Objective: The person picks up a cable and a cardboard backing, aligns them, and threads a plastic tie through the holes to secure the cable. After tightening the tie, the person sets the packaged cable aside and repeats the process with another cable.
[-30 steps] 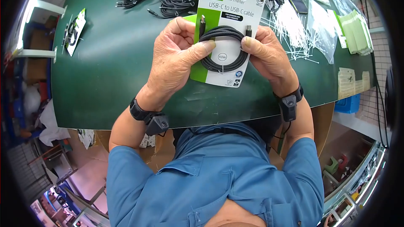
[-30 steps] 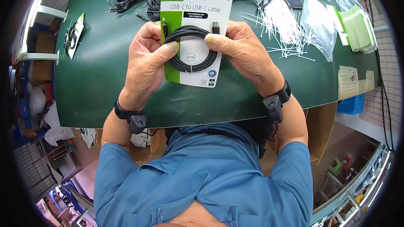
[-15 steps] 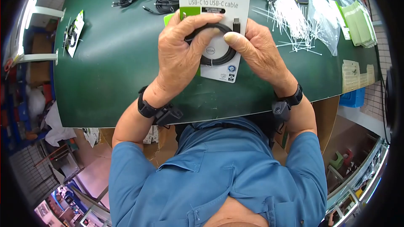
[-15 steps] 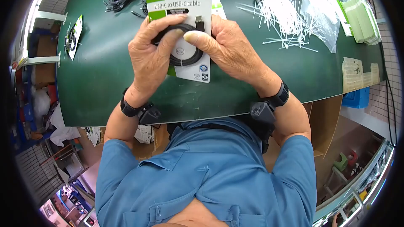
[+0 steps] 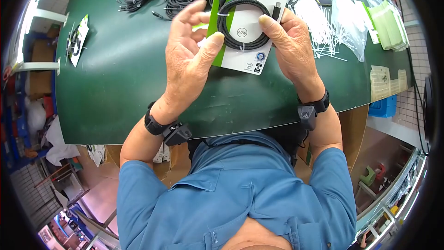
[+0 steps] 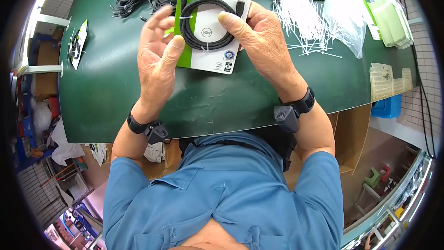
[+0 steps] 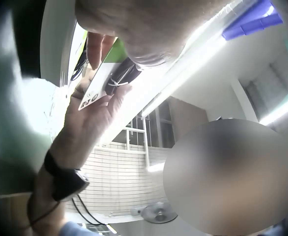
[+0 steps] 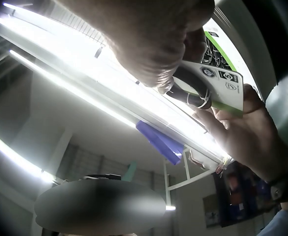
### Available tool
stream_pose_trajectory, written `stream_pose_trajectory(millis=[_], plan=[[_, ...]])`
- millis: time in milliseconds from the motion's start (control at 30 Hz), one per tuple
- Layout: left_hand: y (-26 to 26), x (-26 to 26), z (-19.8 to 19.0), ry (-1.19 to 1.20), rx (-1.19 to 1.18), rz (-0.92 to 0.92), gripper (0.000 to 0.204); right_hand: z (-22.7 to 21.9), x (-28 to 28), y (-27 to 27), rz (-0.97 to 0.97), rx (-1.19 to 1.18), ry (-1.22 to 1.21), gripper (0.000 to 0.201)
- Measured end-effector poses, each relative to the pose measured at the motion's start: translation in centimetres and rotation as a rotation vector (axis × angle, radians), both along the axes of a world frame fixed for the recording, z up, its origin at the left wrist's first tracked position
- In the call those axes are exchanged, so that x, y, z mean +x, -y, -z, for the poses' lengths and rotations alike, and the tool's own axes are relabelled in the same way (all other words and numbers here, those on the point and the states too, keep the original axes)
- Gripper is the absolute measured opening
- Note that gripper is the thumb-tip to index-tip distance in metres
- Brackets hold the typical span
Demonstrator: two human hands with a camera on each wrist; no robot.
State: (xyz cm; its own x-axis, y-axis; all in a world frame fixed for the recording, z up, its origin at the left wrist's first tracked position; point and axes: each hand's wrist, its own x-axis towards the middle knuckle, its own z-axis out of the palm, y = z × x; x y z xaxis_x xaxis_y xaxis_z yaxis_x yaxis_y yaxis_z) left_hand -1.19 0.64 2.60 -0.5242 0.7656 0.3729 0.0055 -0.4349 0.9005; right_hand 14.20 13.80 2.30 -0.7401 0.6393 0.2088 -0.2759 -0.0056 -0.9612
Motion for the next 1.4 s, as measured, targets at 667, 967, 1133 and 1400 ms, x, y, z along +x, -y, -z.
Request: stream_pose_trajectory(millis=[667,967,1133,1400], plan=[[3.1,-0.8,-2.6,-0.705,-0.436,0.228,0.034,-4.0,4.1,-3.2,0.2,0.448,-0.026,0.05],[3.3,-0.8,-1.6,-0.668,-0.401,0.19,0.041,-5.5,4.3,-1.0,-0.443,0.677,0.495,0.044],[3.0,-0.3,-2.5,-0.734,-0.205,-0.216,0.064,-6.0,3.6,-0.8,-0.324,0.757,0.36,0.037],[1.9,-2.1,-1.3,-0.217,-0.206,-0.163,0.072,-3.5,2.6,0.3,-0.083,0.337,0.151,0.029]])
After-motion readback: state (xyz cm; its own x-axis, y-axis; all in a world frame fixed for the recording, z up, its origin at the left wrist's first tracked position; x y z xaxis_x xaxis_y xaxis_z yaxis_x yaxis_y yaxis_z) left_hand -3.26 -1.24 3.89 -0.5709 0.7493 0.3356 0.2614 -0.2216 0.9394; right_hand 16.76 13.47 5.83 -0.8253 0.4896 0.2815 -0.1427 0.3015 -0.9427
